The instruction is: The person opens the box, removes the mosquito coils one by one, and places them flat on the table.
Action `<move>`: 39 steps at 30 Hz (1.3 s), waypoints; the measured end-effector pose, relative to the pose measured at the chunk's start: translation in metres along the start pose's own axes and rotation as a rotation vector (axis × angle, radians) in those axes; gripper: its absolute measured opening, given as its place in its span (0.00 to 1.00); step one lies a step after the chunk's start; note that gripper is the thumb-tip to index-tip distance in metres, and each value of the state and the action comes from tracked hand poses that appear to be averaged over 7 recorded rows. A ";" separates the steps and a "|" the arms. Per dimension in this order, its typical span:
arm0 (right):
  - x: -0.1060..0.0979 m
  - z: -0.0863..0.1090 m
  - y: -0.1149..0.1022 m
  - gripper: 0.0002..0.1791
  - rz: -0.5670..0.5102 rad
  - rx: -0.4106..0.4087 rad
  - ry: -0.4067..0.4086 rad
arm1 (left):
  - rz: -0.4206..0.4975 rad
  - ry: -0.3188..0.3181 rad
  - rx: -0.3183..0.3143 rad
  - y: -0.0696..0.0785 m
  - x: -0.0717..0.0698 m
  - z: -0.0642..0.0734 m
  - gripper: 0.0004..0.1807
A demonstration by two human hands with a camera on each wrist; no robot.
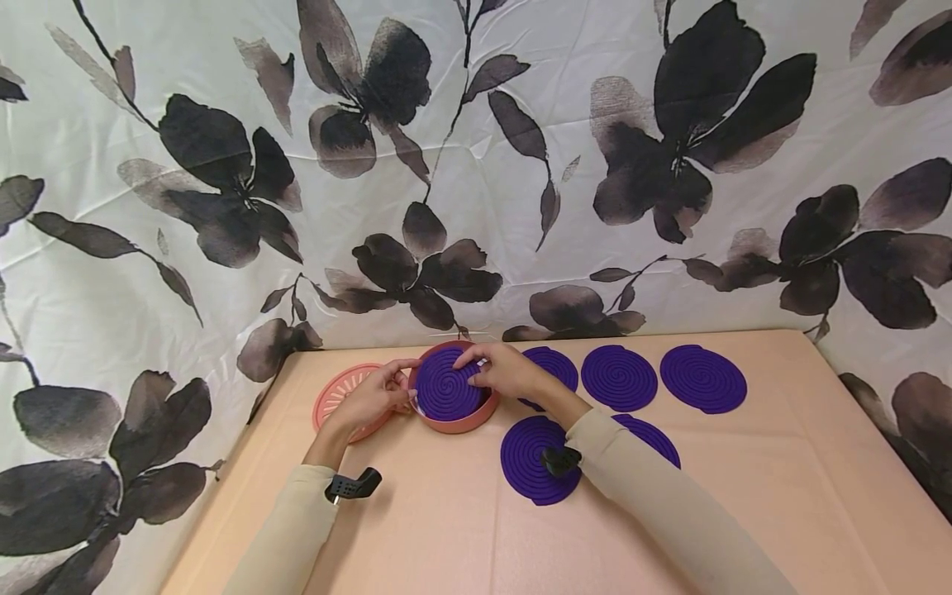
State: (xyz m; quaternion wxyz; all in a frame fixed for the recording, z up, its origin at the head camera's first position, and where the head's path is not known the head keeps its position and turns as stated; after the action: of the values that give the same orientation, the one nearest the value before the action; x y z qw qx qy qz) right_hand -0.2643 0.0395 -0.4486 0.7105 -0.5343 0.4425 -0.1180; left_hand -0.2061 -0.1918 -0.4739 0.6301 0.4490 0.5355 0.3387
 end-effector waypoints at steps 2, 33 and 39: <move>-0.001 0.000 0.001 0.18 0.003 -0.003 0.017 | 0.003 -0.002 -0.003 0.000 0.000 0.000 0.32; -0.002 0.000 0.006 0.17 -0.136 0.104 0.155 | -0.010 0.001 -0.012 0.000 -0.001 -0.001 0.32; -0.010 0.003 0.012 0.18 -0.158 0.124 0.169 | -0.004 0.003 0.000 0.000 -0.001 -0.001 0.31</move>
State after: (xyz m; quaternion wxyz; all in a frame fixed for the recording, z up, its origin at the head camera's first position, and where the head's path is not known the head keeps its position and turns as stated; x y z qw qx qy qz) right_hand -0.2711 0.0523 -0.4538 0.6909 -0.5104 0.4494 -0.2454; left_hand -0.2071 -0.1925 -0.4737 0.6299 0.4473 0.5376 0.3379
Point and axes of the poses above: each hand's wrist, its own z-axis away from the middle knuckle, its own x-axis out of the palm, y = z × x, the point moved 5 cm from there along -z, towards the middle knuckle, and after that the axes turned 5 degrees about x, right-handed, at the moved point
